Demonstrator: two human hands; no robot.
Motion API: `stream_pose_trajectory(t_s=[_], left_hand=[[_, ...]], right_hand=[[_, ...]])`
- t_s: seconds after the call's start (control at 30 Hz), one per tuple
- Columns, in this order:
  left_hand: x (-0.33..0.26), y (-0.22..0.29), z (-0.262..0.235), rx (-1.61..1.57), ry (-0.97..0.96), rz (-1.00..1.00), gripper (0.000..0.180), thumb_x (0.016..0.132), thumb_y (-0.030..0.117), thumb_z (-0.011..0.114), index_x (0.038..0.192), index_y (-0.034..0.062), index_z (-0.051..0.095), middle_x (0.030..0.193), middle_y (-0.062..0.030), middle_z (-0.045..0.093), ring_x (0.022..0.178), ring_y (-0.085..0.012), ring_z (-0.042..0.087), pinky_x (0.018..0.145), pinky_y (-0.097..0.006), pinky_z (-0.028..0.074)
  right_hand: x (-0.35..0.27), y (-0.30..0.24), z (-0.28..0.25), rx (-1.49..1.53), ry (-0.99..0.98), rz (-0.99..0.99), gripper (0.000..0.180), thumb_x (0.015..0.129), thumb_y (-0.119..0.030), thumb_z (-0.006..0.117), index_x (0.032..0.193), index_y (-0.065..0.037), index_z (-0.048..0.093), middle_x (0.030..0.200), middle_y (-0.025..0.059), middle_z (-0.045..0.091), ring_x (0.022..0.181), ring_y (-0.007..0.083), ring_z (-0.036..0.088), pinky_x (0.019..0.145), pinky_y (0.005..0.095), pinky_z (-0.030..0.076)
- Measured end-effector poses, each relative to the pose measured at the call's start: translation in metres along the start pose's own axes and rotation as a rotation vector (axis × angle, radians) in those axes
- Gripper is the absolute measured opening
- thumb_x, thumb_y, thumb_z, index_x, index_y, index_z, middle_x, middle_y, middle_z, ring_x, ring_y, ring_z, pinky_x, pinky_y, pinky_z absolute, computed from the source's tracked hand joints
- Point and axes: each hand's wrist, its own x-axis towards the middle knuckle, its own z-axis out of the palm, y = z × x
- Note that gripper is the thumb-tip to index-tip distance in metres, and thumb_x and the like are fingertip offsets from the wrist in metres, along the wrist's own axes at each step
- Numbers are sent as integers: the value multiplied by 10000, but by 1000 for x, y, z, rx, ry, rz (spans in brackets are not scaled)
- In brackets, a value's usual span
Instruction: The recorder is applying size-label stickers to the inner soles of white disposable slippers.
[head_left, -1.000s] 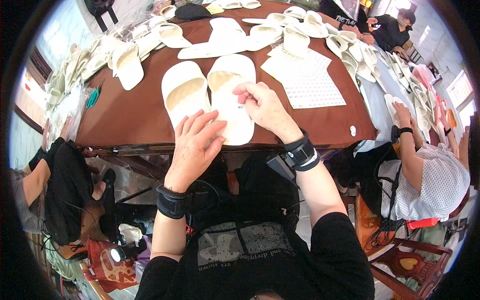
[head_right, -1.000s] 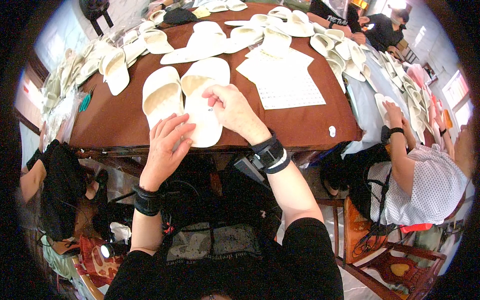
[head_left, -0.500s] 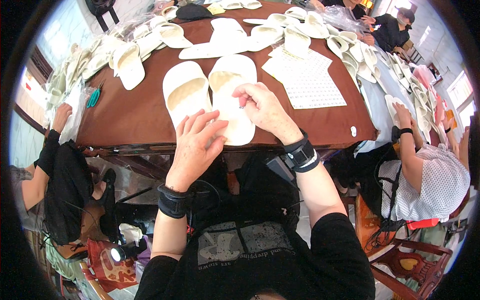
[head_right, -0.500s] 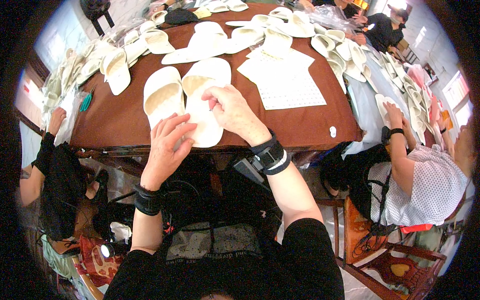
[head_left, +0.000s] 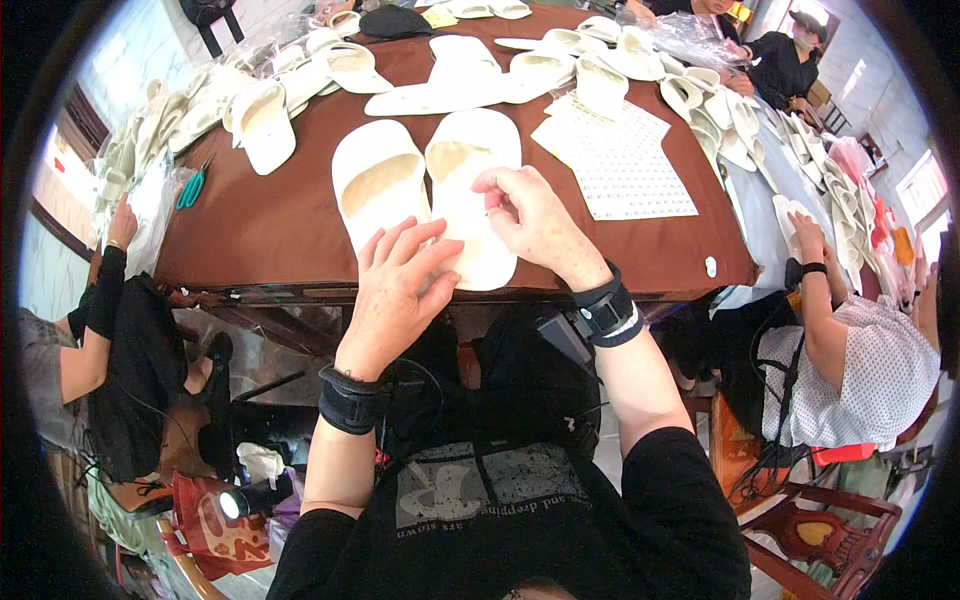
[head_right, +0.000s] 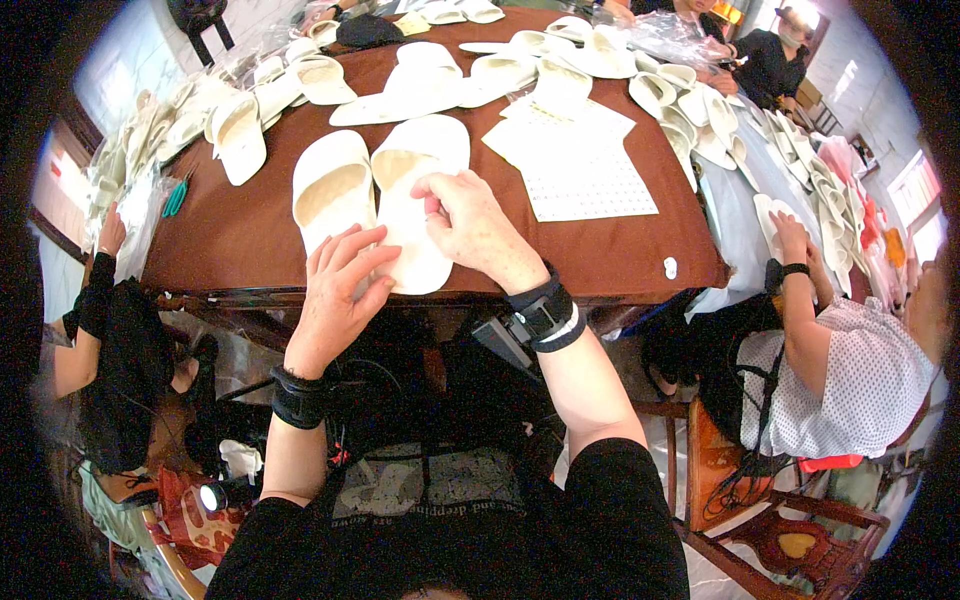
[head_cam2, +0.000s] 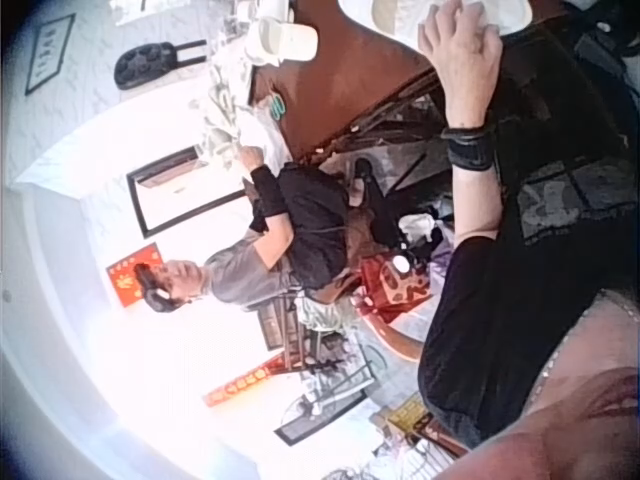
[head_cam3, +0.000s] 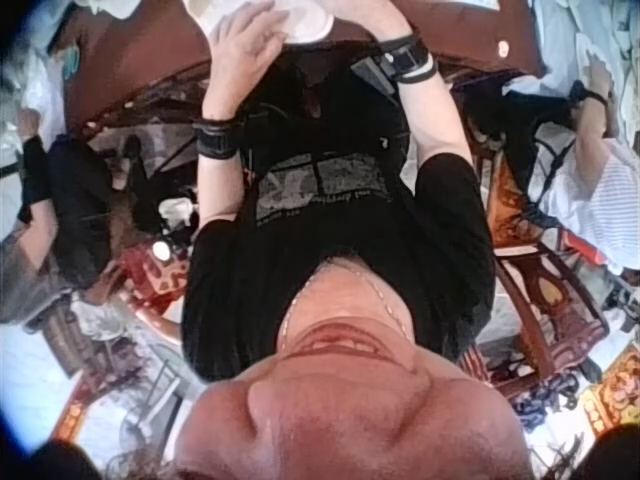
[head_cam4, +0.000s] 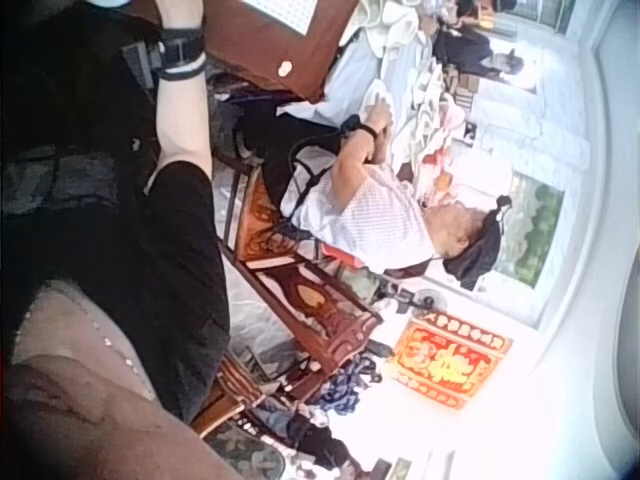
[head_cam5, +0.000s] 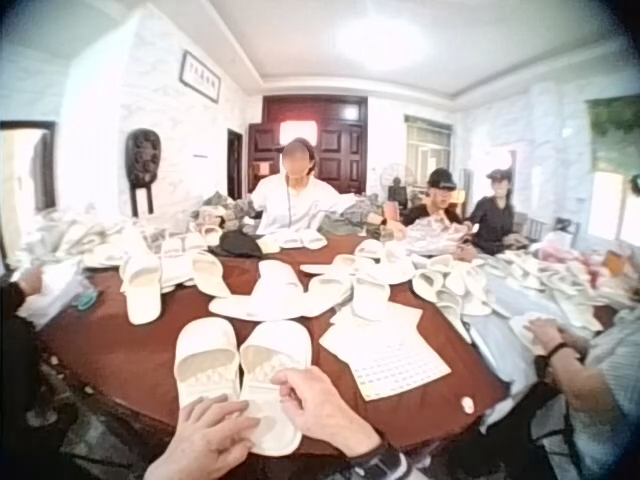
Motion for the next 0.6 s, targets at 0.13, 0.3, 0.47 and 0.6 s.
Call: stream_pose_trajectory(t_s=[0.13, 0.3, 0.47, 0.6], left_hand=[[0, 0, 0, 2, -1, 3, 322, 806, 151, 696, 1125, 152, 660, 1266, -63, 590, 1272, -314, 477, 1102, -491, 284], [3, 0, 0, 15, 1, 7, 326, 807, 155, 694, 1131, 156, 658, 1268, -62, 588, 1272, -315, 477, 1101, -489, 286], [1, -1, 1, 19, -4, 8, 322, 810, 154, 687, 1131, 156, 657, 1268, -62, 587, 1270, -315, 478, 1099, -489, 290], [1, -1, 0, 11, -6, 11, 322, 811, 149, 683, 1132, 154, 655, 1269, -62, 585, 1268, -315, 478, 1097, -489, 292]], right_hand=[[1, 1, 1, -25, 6, -18, 218, 770, 1, 545, 975, -39, 612, 799, 112, 595, 829, 310, 556, 745, 421, 464], [3, 2, -5, -31, -134, 72, 290, 802, -2, 542, 1085, -27, 595, 908, 97, 551, 833, 209, 538, 763, 321, 469], [1, 7, -3, 1, -103, 55, 296, 806, -4, 540, 1100, -20, 577, 935, 104, 555, 827, 209, 538, 756, 319, 469], [0, 5, -1, -28, -75, 28, 253, 813, -13, 549, 1063, -20, 590, 917, 114, 576, 839, 226, 548, 752, 332, 471]])
